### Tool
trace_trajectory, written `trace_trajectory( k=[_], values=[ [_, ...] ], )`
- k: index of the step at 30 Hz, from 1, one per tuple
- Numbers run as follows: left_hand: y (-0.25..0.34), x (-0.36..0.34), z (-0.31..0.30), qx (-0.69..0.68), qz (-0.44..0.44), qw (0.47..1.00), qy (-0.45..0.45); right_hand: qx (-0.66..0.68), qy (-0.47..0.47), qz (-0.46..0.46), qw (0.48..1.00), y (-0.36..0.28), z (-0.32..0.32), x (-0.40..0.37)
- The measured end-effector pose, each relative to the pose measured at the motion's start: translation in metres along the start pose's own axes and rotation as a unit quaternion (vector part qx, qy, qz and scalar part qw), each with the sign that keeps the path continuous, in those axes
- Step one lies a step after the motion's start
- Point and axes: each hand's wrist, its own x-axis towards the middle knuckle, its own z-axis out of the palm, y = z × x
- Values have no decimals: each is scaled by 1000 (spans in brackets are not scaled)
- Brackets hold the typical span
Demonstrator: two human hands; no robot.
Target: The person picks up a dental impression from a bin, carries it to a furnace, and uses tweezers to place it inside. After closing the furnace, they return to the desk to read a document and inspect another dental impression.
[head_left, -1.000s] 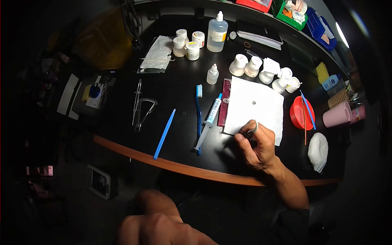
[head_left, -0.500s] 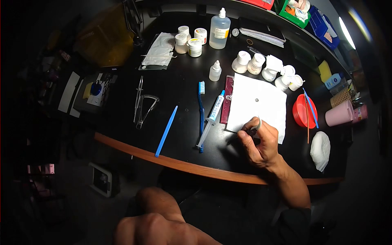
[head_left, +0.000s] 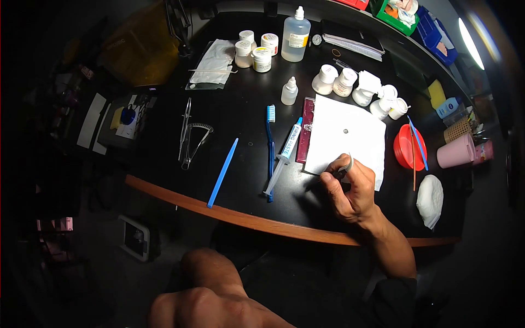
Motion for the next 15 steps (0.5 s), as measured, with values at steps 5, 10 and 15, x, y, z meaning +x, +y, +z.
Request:
trace_trajectory(
  k=[5, 10, 15],
  values=[
    [0, 3, -2, -1, -10, 1000, -6, -6, -5, -2, 1000, 1, -1, 0],
    [9, 5, -2, 7, -50, 999, -6, -10, -12, -4, 1000, -2, -2, 1],
    [-3, -2, 1, 22, 16, 1000, -1, -5, -13, -1, 1000, -1, -1, 0]
  ],
)
